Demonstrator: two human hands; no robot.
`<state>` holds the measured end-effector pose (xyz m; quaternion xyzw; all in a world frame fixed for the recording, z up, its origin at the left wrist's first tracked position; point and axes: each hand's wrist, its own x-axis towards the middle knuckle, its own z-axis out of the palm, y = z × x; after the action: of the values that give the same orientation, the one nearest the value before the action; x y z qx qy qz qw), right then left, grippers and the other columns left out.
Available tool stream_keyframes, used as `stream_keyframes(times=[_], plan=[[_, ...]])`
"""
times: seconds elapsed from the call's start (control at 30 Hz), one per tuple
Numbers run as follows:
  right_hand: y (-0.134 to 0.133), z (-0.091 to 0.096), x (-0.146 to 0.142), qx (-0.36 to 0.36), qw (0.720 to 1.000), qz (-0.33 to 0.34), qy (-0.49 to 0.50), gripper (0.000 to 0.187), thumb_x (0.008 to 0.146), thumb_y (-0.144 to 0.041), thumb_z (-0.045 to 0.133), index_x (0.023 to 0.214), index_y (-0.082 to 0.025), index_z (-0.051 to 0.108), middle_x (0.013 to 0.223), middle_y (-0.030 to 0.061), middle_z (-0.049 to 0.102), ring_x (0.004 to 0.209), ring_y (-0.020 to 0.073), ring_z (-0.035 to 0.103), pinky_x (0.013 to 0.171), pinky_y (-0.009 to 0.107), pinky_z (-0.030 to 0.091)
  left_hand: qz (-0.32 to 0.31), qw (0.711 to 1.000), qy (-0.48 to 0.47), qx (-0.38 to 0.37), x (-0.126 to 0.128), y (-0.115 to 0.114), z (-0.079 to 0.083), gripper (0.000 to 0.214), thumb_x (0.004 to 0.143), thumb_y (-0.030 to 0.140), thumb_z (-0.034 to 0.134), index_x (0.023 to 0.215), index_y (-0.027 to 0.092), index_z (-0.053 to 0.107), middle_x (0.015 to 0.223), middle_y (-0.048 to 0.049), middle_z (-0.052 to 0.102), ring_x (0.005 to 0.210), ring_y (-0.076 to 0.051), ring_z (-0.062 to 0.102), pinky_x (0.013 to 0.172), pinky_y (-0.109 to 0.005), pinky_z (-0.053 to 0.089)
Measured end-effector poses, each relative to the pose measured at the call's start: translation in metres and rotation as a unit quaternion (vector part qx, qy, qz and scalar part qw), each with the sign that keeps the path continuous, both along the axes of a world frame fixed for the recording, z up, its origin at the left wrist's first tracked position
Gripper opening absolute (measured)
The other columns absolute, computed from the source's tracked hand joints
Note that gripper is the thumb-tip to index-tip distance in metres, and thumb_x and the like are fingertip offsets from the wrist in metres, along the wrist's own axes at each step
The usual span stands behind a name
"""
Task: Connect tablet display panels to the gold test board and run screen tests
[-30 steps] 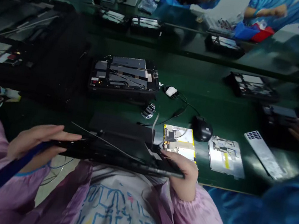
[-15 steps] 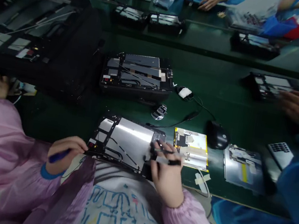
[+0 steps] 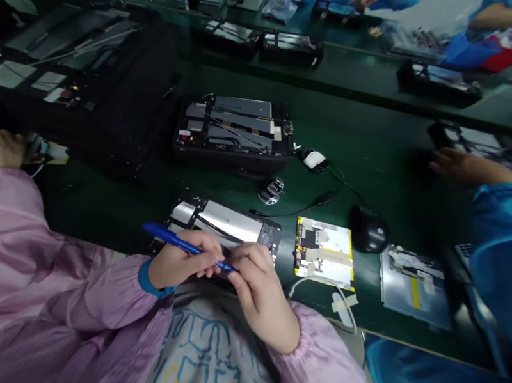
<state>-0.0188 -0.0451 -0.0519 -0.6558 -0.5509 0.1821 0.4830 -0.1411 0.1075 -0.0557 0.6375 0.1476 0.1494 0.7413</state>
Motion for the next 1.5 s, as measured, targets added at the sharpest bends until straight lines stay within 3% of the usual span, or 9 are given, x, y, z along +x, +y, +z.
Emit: stream_keyframes(times=[0.13, 0.3, 0.47, 0.67, 0.77, 0.9, 1.07, 1.3, 1.5], plan=[[0.007, -0.015, 0.045, 0.013, 0.994, -0.104, 0.021, 0.027, 0.096, -0.03, 0.041, 0.073, -0.021, 0.054, 0.093, 0.0071, 0.063, 0.091, 0.0192, 0.058, 0.079, 0.035, 0.048, 0.079, 0.997, -0.004, 0.01, 0.002, -0.008, -0.004, 0.024, 0.086, 0.031, 0.058, 0.068, 0.014, 0.057, 0.067, -0.0016, 0.062, 0.045, -0.007, 0.055, 0.038, -0.016, 0.04], [0.038, -0.043, 0.103, -0.077, 0.959, -0.201, -0.184, 0.02, 0.094, -0.027, 0.041, 0.081, -0.02, 0.054, 0.138, 0.0121, 0.052, 0.134, 0.0296, 0.04, 0.107, 0.057, 0.027, -0.098, 0.987, 0.066, 0.11, 0.021, -0.027, -0.01, 0.008, 0.078, 0.021, 0.063, 0.078, 0.013, 0.063, 0.068, -0.004, 0.066, 0.059, -0.012, 0.061, 0.055, -0.022, 0.048], [0.054, -0.054, 0.117, -0.126, 0.942, -0.19, -0.246, 0.016, 0.094, -0.022, 0.04, 0.088, -0.019, 0.055, 0.139, 0.0099, 0.053, 0.133, 0.0278, 0.044, 0.109, 0.066, 0.015, -0.107, 0.97, 0.11, 0.19, 0.036, -0.037, -0.016, 0.012, 0.075, 0.018, 0.06, 0.064, 0.015, 0.057, 0.063, -0.0026, 0.063, 0.059, -0.012, 0.057, 0.056, -0.023, 0.043], [0.032, -0.041, 0.104, -0.083, 0.966, -0.155, -0.19, 0.02, 0.094, -0.027, 0.041, 0.085, -0.019, 0.057, 0.144, 0.0086, 0.047, 0.142, 0.0312, 0.027, 0.109, 0.068, 0.014, -0.099, 0.945, 0.117, 0.29, 0.038, -0.038, -0.018, 0.016, 0.073, 0.013, 0.056, 0.059, 0.016, 0.051, 0.057, 0.0006, 0.056, 0.056, -0.011, 0.052, 0.056, -0.023, 0.038], [0.011, -0.036, 0.085, -0.04, 0.979, -0.141, -0.14, 0.019, 0.094, -0.029, 0.045, 0.087, -0.021, 0.06, 0.132, 0.0101, 0.057, 0.134, 0.0285, 0.04, 0.108, 0.059, 0.029, -0.095, 0.948, 0.099, 0.288, 0.037, -0.038, -0.02, 0.017, 0.073, 0.013, 0.057, 0.058, 0.017, 0.05, 0.057, 0.0011, 0.055, 0.056, -0.012, 0.053, 0.057, -0.023, 0.039], [-0.015, -0.038, 0.062, -0.014, 0.991, -0.084, -0.102, 0.012, 0.091, -0.025, 0.053, 0.094, -0.022, 0.064, 0.11, 0.009, 0.066, 0.113, 0.0237, 0.054, 0.096, 0.047, 0.044, 0.011, 0.993, 0.029, 0.116, 0.031, -0.037, -0.026, 0.017, 0.08, 0.019, 0.057, 0.067, 0.018, 0.047, 0.069, -0.0017, 0.061, 0.056, -0.011, 0.059, 0.052, -0.023, 0.045], [-0.026, -0.047, 0.049, -0.012, 0.995, -0.057, -0.076, 0.012, 0.089, -0.022, 0.057, 0.096, -0.023, 0.066, 0.112, 0.0078, 0.064, 0.113, 0.0243, 0.052, 0.096, 0.048, 0.043, 0.098, 0.995, -0.013, -0.013, 0.028, -0.035, -0.031, 0.029, 0.083, 0.034, 0.062, 0.071, 0.018, 0.042, 0.077, -0.0021, 0.061, 0.053, -0.009, 0.061, 0.043, -0.019, 0.046], [-0.015, -0.032, 0.035, 0.007, 0.999, -0.031, -0.03, 0.013, 0.091, -0.028, 0.054, 0.092, -0.023, 0.066, 0.099, 0.0067, 0.065, 0.103, 0.0222, 0.055, 0.09, 0.043, 0.046, 0.062, 0.997, 0.03, 0.023, 0.03, -0.036, -0.031, 0.027, 0.082, 0.034, 0.064, 0.071, 0.016, 0.045, 0.079, -0.0023, 0.06, 0.056, -0.009, 0.061, 0.049, -0.02, 0.049], [-0.007, -0.026, 0.022, 0.008, 1.0, 0.02, 0.007, 0.034, 0.096, -0.043, 0.039, 0.082, -0.022, 0.062, 0.084, 0.0058, 0.065, 0.09, 0.0199, 0.059, 0.086, 0.04, 0.047, 0.003, 0.991, 0.065, 0.118, 0.019, -0.021, -0.02, 0.024, 0.076, 0.031, 0.067, 0.065, 0.018, 0.05, 0.056, 0.0033, 0.055, 0.047, -0.01, 0.055, 0.047, -0.021, 0.046]])
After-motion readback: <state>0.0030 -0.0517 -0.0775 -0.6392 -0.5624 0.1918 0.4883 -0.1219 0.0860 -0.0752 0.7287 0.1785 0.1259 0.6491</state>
